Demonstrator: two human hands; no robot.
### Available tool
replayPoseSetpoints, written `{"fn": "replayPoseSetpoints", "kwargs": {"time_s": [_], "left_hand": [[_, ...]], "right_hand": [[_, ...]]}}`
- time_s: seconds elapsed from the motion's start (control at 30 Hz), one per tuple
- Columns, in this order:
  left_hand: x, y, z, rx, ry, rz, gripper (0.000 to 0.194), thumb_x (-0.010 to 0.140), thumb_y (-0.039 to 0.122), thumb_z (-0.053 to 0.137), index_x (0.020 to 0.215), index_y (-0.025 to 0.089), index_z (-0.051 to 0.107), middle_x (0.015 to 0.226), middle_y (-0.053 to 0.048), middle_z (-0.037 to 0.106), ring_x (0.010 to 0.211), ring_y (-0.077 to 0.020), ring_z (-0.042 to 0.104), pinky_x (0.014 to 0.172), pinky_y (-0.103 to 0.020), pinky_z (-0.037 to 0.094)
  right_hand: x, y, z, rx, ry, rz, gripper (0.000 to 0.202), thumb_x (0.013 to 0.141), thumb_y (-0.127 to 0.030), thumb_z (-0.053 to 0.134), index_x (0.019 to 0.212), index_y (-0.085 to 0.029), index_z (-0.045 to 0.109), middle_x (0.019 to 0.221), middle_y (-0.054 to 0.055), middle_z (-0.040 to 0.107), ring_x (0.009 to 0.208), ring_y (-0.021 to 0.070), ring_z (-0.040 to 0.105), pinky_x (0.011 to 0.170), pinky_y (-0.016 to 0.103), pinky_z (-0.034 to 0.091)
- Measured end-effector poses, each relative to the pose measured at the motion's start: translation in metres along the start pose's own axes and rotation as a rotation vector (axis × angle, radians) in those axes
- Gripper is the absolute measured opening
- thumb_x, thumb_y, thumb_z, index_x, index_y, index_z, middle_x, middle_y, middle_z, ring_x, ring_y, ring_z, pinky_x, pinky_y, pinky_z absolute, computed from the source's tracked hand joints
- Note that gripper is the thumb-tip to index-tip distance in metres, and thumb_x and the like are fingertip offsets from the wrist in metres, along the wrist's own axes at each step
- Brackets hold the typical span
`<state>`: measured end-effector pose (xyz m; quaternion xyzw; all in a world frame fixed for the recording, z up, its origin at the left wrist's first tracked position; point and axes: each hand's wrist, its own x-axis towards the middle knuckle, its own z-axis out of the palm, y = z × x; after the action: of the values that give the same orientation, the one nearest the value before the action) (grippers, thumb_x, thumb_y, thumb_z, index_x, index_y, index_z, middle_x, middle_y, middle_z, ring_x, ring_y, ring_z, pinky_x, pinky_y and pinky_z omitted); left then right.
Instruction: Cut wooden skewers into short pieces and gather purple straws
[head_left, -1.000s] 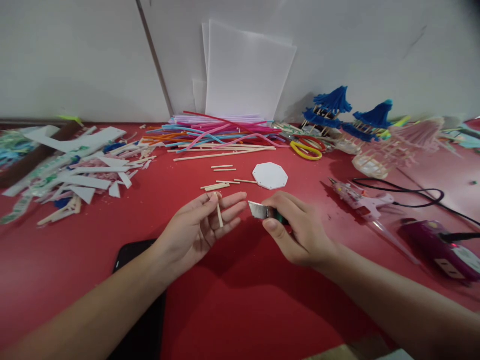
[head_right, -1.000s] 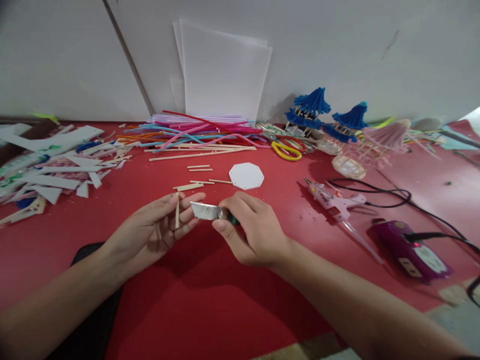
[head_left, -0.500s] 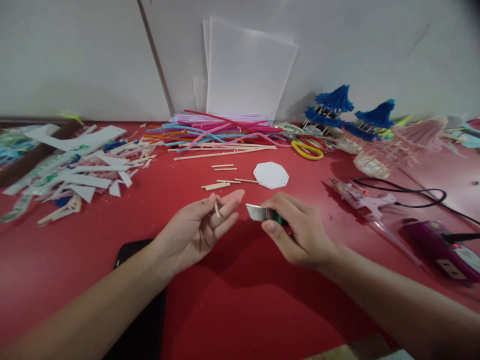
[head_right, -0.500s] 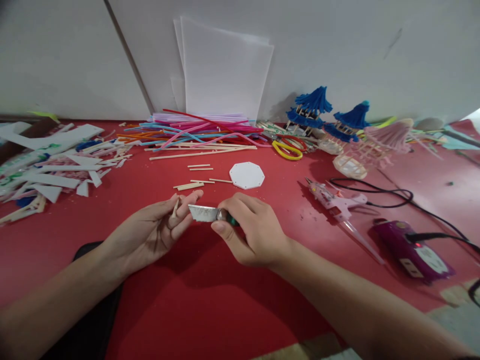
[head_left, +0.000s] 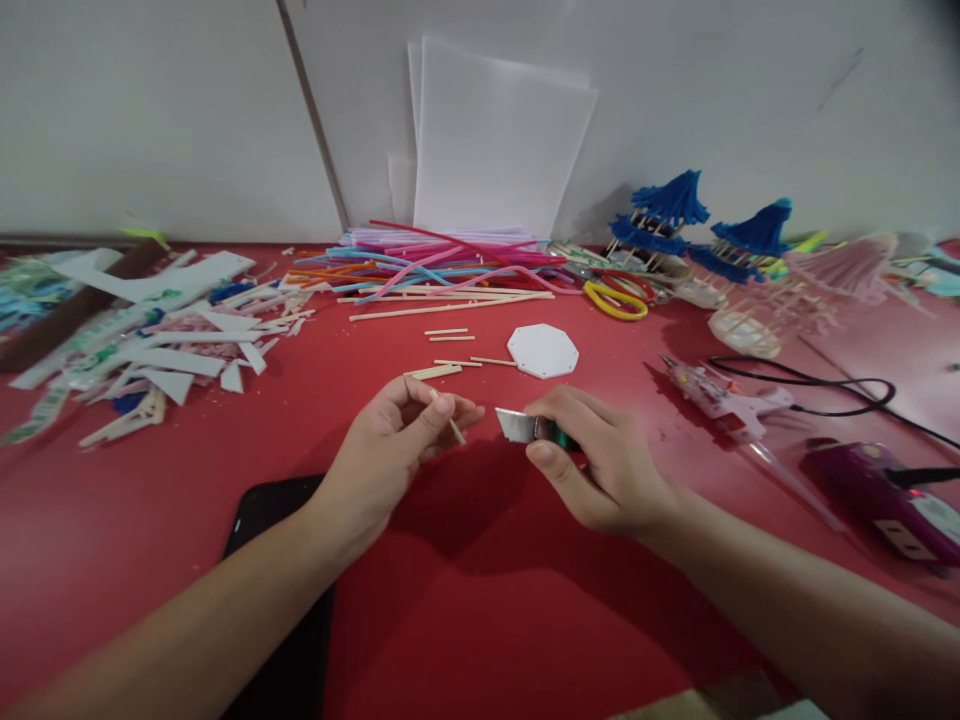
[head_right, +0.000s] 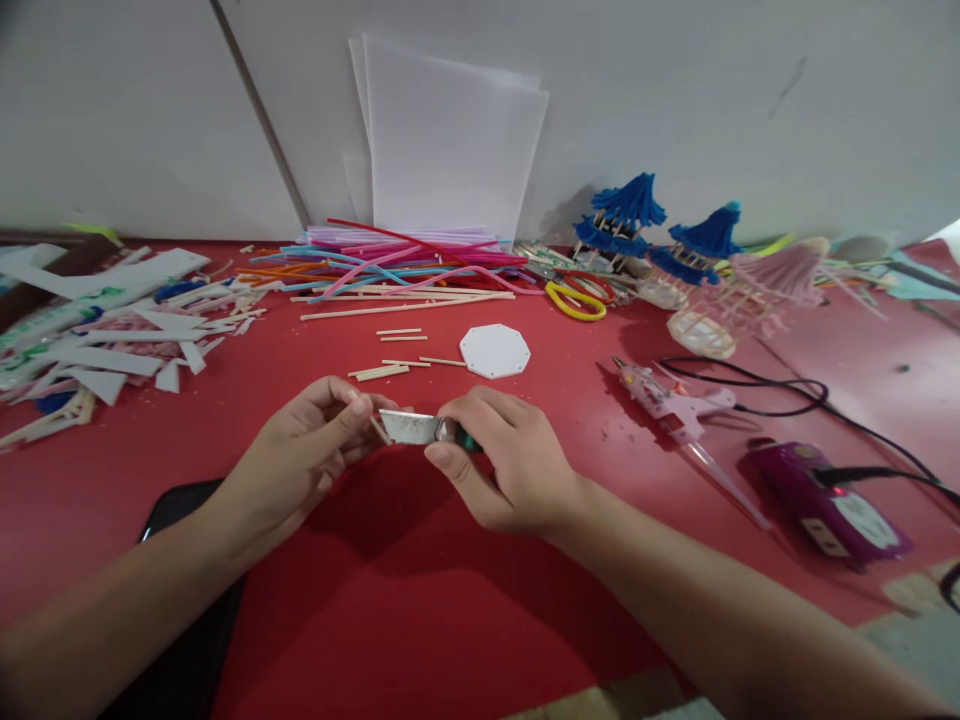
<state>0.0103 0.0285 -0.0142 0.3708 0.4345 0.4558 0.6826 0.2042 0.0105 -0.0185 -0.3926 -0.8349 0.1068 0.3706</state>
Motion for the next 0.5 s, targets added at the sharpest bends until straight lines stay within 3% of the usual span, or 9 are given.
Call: {"fn": "replayPoseSetpoints", "kwargs": {"time_s": [0.13,0.33,0.5], "left_hand": [[0.001,-0.002,-0.003,0.296,0.052,0.156,0.023,0.065,0.028,0.074,0.069,0.016,0.055,0.069,0.0,0.066,0.065,-0.0118,0.062,0.061,-0.022,0.049],[0.006,-0.009,-0.012,0.677,0.02,0.149,0.022,0.068,0.037,0.069,0.069,0.017,0.059,0.075,-0.004,0.069,0.062,-0.0129,0.059,0.056,-0.024,0.045],[0.008,-0.011,-0.014,0.754,0.005,0.164,0.019,0.072,0.036,0.066,0.072,0.018,0.058,0.073,-0.001,0.067,0.063,-0.0121,0.058,0.057,-0.023,0.044]], "right_hand": [[-0.001,0.002,-0.003,0.002,0.03,-0.006,0.011,0.087,-0.025,0.045,0.086,-0.016,0.051,0.068,0.001,0.051,0.06,0.011,0.046,0.055,0.023,0.036],[0.0,0.008,-0.007,-0.043,0.097,0.036,0.011,0.087,-0.024,0.043,0.085,-0.016,0.051,0.067,0.0,0.049,0.059,0.01,0.045,0.055,0.023,0.034],[-0.001,0.008,-0.008,-0.044,0.09,0.039,0.012,0.088,-0.026,0.042,0.086,-0.017,0.051,0.068,0.0,0.05,0.06,0.0106,0.046,0.056,0.024,0.035]]}}
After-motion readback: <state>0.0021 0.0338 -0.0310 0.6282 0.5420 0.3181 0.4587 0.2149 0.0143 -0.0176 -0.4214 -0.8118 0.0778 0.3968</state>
